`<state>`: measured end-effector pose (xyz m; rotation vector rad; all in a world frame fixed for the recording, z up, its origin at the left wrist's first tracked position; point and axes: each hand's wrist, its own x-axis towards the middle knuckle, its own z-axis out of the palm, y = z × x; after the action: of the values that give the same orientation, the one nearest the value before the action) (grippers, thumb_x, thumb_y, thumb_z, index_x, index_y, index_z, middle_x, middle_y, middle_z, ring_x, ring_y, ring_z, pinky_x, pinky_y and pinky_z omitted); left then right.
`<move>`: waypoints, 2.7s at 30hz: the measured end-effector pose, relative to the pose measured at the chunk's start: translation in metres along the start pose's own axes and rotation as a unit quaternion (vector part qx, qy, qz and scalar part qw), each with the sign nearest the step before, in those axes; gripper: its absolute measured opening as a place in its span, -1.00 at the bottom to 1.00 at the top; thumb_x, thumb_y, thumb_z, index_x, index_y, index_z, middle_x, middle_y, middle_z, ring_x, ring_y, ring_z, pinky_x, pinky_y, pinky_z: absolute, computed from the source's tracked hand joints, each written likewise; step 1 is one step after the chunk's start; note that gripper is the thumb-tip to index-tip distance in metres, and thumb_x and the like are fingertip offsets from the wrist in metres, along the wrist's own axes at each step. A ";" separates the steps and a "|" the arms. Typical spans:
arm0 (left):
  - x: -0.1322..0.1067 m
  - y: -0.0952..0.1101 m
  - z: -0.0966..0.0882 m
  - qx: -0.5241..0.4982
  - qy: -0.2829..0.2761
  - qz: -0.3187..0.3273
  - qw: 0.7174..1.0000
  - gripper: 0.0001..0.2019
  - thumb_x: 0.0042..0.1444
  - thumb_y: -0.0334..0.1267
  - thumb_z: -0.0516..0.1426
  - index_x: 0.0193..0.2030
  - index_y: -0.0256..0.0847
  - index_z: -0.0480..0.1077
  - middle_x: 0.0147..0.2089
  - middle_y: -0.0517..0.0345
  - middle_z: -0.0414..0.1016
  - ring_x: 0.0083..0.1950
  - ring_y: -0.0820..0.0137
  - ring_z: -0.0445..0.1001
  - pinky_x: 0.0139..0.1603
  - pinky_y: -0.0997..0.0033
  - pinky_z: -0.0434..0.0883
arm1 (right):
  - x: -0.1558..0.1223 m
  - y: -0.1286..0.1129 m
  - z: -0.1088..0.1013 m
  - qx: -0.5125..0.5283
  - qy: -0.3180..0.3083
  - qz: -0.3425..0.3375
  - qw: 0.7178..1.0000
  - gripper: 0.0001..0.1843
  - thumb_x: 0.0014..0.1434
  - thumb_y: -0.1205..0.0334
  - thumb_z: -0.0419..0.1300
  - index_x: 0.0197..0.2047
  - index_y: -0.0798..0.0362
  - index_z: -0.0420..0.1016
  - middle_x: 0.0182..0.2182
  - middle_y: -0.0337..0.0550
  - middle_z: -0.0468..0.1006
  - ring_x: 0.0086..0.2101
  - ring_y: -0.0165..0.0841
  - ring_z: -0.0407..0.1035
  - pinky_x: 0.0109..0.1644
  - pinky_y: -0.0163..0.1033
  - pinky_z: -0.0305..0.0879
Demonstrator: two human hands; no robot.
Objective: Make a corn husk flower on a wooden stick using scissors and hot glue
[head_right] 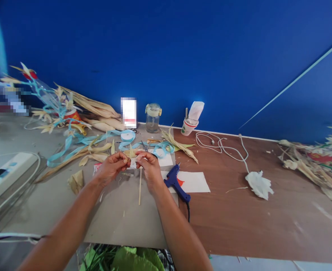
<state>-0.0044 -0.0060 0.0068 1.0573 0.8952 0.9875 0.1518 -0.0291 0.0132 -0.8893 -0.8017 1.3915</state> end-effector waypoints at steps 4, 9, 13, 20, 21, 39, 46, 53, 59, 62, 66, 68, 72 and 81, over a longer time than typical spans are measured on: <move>0.001 -0.003 0.000 0.005 -0.007 0.003 1.000 -0.80 -0.10 -0.24 0.26 -0.48 -0.24 0.32 -0.51 0.25 0.37 -0.52 0.57 0.24 -0.50 0.54 0.16 | 0.001 0.003 -0.001 0.005 -0.020 0.029 0.999 -0.88 -0.10 0.23 0.28 -0.54 0.07 0.44 -0.28 -0.23 0.53 -0.56 -0.55 0.23 -0.37 -0.33 0.19; 0.003 -0.006 -0.001 0.054 -0.001 0.012 0.998 -0.87 -0.10 -0.33 0.23 -0.47 -0.24 0.33 -0.51 0.30 0.34 -0.52 0.59 0.23 -0.47 0.54 0.17 | 0.000 0.001 0.000 0.019 -0.041 0.045 0.998 -0.90 -0.10 0.25 0.29 -0.53 0.06 0.46 -0.36 -0.25 0.54 -0.55 -0.53 0.28 -0.36 -0.33 0.20; 0.002 -0.004 0.002 0.084 0.018 0.010 0.996 -0.85 -0.16 -0.35 0.24 -0.47 -0.24 0.32 -0.54 0.33 0.32 -0.54 0.58 0.24 -0.48 0.53 0.18 | -0.001 0.000 0.001 0.024 -0.056 0.059 0.996 -0.90 -0.10 0.24 0.31 -0.51 0.06 0.49 -0.39 -0.24 0.56 -0.51 -0.50 0.33 -0.33 -0.33 0.23; 0.001 -0.006 0.001 0.030 0.000 0.008 1.000 -0.84 -0.05 -0.21 0.23 -0.41 -0.24 0.38 -0.47 0.24 0.41 -0.48 0.54 0.30 -0.42 0.50 0.26 | 0.000 -0.002 0.002 0.066 -0.067 0.066 0.993 -0.88 -0.14 0.21 0.33 -0.53 0.05 0.49 -0.44 -0.23 0.56 -0.50 -0.44 0.35 -0.30 -0.28 0.28; 0.002 -0.007 0.001 0.016 -0.003 0.006 1.000 -0.82 -0.02 -0.17 0.22 -0.39 -0.24 0.40 -0.44 0.21 0.42 -0.47 0.53 0.32 -0.41 0.50 0.27 | -0.001 -0.002 0.002 0.076 -0.066 0.062 0.993 -0.88 -0.14 0.21 0.33 -0.54 0.05 0.48 -0.44 -0.23 0.56 -0.50 -0.44 0.35 -0.30 -0.27 0.29; 0.001 -0.008 0.005 0.061 0.056 0.021 0.996 -0.75 -0.03 -0.10 0.21 -0.48 -0.23 0.32 -0.56 0.28 0.29 -0.51 0.53 0.21 -0.45 0.50 0.18 | 0.001 0.007 0.002 0.107 -0.035 0.033 0.993 -0.88 -0.13 0.23 0.31 -0.54 0.04 0.44 -0.28 -0.22 0.56 -0.53 -0.48 0.32 -0.32 -0.27 0.28; 0.002 -0.006 0.002 0.200 0.089 0.060 0.974 -0.78 0.00 -0.11 0.13 -0.49 -0.21 0.28 -0.59 0.31 0.21 -0.53 0.50 0.14 -0.46 0.47 0.13 | 0.003 0.001 -0.006 0.044 -0.058 0.035 0.997 -0.87 -0.14 0.21 0.33 -0.52 0.04 0.46 -0.24 -0.23 0.52 -0.52 -0.50 0.30 -0.34 -0.29 0.27; 0.001 -0.008 0.002 0.260 0.075 0.073 0.960 -0.82 0.05 -0.17 0.09 -0.48 -0.21 0.29 -0.55 0.30 0.23 -0.49 0.48 0.17 -0.44 0.47 0.14 | 0.000 0.003 -0.001 0.037 -0.086 0.036 0.995 -0.87 -0.11 0.19 0.34 -0.51 0.03 0.48 -0.34 -0.23 0.55 -0.47 -0.43 0.38 -0.29 -0.27 0.30; 0.003 -0.008 -0.003 0.186 0.067 0.046 0.979 -0.79 0.05 -0.14 0.13 -0.47 -0.23 0.34 -0.57 0.30 0.29 -0.52 0.50 0.21 -0.45 0.48 0.15 | -0.001 0.005 0.002 0.088 -0.091 0.066 0.990 -0.86 -0.11 0.22 0.35 -0.50 0.03 0.47 -0.41 -0.25 0.56 -0.42 -0.39 0.45 -0.23 -0.25 0.35; 0.001 -0.005 -0.001 0.080 0.063 0.031 0.994 -0.79 0.02 -0.13 0.19 -0.44 -0.25 0.38 -0.54 0.26 0.36 -0.52 0.53 0.24 -0.45 0.50 0.17 | -0.002 0.009 0.006 0.150 -0.078 0.079 0.982 -0.87 -0.11 0.26 0.35 -0.50 0.04 0.47 -0.38 -0.24 0.59 -0.41 -0.38 0.48 -0.18 -0.24 0.39; -0.003 -0.002 0.005 -0.100 0.049 0.019 0.994 -0.79 -0.13 -0.23 0.31 -0.37 -0.28 0.45 -0.41 0.16 0.50 -0.42 0.51 0.38 -0.35 0.50 0.29 | -0.002 0.013 0.009 0.264 -0.049 0.108 0.957 -0.90 -0.11 0.36 0.33 -0.49 0.06 0.47 -0.36 -0.22 0.61 -0.35 -0.41 0.51 -0.16 -0.33 0.44; -0.004 -0.001 0.009 -0.152 0.033 0.024 0.988 -0.77 -0.15 -0.29 0.33 -0.31 -0.28 0.48 -0.32 0.10 0.55 -0.32 0.47 0.46 -0.24 0.48 0.35 | -0.001 0.013 0.009 0.301 -0.033 0.116 0.946 -0.92 -0.07 0.41 0.29 -0.47 0.07 0.47 -0.37 -0.21 0.62 -0.34 -0.44 0.51 -0.15 -0.37 0.44; -0.005 -0.003 0.015 -0.177 0.014 0.035 0.984 -0.80 -0.14 -0.35 0.33 -0.32 -0.25 0.48 -0.29 0.13 0.55 -0.26 0.48 0.47 -0.18 0.50 0.36 | -0.001 0.010 0.009 0.323 -0.027 0.133 0.937 -0.90 -0.03 0.46 0.22 -0.48 0.09 0.46 -0.40 -0.20 0.63 -0.35 -0.45 0.52 -0.15 -0.37 0.45; -0.004 -0.004 0.011 -0.133 0.048 0.071 0.987 -0.82 -0.01 -0.22 0.25 -0.34 -0.22 0.35 -0.38 0.23 0.46 -0.50 0.59 0.33 -0.40 0.53 0.31 | 0.001 0.008 0.004 0.157 -0.008 0.069 0.985 -0.91 -0.08 0.31 0.29 -0.51 0.10 0.44 -0.50 -0.26 0.56 -0.58 -0.51 0.38 -0.44 -0.40 0.33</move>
<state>0.0055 -0.0131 0.0063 0.8597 0.7483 1.2489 0.1445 -0.0278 0.0077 -0.6970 -0.5195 1.5967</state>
